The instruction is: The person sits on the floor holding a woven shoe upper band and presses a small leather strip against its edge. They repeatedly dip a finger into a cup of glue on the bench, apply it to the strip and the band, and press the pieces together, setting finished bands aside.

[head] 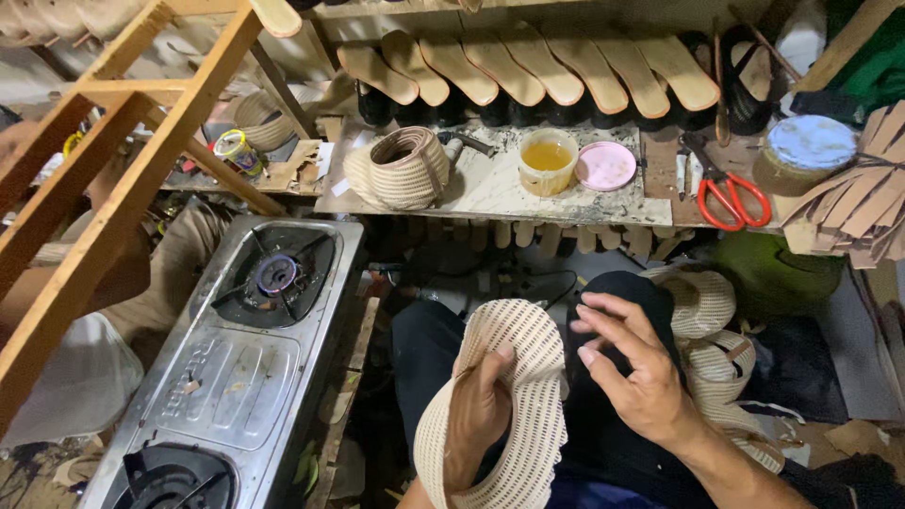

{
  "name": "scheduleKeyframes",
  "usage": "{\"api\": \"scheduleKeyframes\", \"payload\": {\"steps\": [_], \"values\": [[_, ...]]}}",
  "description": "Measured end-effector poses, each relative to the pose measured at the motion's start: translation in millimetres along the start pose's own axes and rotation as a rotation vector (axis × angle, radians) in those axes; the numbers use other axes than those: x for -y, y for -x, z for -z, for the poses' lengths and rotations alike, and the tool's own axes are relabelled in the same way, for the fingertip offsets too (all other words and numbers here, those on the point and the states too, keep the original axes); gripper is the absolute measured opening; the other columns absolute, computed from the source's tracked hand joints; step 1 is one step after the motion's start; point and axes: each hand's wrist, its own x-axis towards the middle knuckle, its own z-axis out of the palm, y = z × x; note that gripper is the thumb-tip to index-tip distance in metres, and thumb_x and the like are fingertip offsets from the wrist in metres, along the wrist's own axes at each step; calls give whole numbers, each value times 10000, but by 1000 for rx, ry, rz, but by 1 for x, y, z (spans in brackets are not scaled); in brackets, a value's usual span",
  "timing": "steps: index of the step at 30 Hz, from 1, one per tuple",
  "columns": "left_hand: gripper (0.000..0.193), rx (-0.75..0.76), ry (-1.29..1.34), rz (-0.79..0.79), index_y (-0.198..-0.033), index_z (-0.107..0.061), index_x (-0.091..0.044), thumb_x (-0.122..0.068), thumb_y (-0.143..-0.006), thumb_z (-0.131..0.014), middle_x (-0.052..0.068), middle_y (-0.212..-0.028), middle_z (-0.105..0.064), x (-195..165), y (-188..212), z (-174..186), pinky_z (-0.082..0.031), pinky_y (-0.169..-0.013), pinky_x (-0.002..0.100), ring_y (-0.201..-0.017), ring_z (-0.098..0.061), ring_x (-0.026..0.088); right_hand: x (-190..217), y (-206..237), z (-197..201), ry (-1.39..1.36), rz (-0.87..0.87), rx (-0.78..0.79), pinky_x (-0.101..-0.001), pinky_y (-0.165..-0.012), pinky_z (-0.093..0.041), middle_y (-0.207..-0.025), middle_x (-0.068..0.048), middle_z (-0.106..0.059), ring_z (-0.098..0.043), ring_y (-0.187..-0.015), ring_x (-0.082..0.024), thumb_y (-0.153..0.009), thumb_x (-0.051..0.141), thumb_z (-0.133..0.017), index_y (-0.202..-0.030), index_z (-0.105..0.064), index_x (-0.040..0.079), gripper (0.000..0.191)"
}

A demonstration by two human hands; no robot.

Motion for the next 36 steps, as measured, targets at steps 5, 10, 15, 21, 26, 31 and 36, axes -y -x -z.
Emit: {"api": "scheduleKeyframes", "payload": {"steps": [5,10,15,21,26,31,36], "values": [[440,36,-56,-32,-1349,-531,-52,76,-955,-678,200,-1080,-738,-8,5,-2,-611,-806,406,-965,-748,328,14,-5,2,234,227,-15,-374,-983,-543,-1492,-208,-462,-635,-1224,-286,-854,-60,-649,-1290,-630,-7,439],[350,39,437,329,-1361,-540,24,-51,-1033,-636,173,-1091,-737,-30,-5,2,-610,-836,375,-987,-736,272,13,-22,7,417,361,61,-395,-974,-537,-1468,-215,-480,-610,-1245,-333,-779,-13,-719,-1240,-690,73,469],[418,-34,1384,992,-1360,-503,103,-126,-1013,-548,167,-1153,-700,-46,-26,4,-596,-862,355,-1005,-697,223,7,-36,18,276,281,83,-399,-970,-553,-1510,-234,-461,-592,-1305,-343,-770,-103,-639,-1214,-707,92,489],[441,64,1314,833,-1393,-469,91,-73,-992,-549,174,-1147,-664,-55,-41,7,-584,-856,367,-986,-691,218,3,-57,23,408,393,214,-451,-1007,-532,-1479,-232,-489,-540,-1322,-399,-717,-109,-664,-1168,-737,103,504],[476,50,1205,925,-1391,-476,101,-120,-979,-564,154,-1146,-669,-50,-59,9,-583,-873,330,-994,-693,192,-14,-62,22,311,393,110,-428,-1028,-540,-1487,-202,-466,-579,-1327,-360,-790,-130,-611,-1203,-723,110,491],[436,58,1158,933,-1318,-528,89,-168,-967,-568,160,-1087,-676,-40,-80,5,-571,-813,350,-927,-693,208,-42,-66,16,109,90,148,-389,-978,-531,-1579,-214,-405,-542,-1350,-355,-772,-150,-583,-1236,-727,54,527],[420,-133,761,1021,-1240,-659,120,-274,-1108,-590,196,-875,-573,-24,-107,2,-403,-608,387,-704,-526,249,-53,-74,-3,-555,-338,148,-307,-879,-566,-1486,-160,-482,-642,-1116,-190,-830,-80,-689,-1518,-378,40,764]]}}
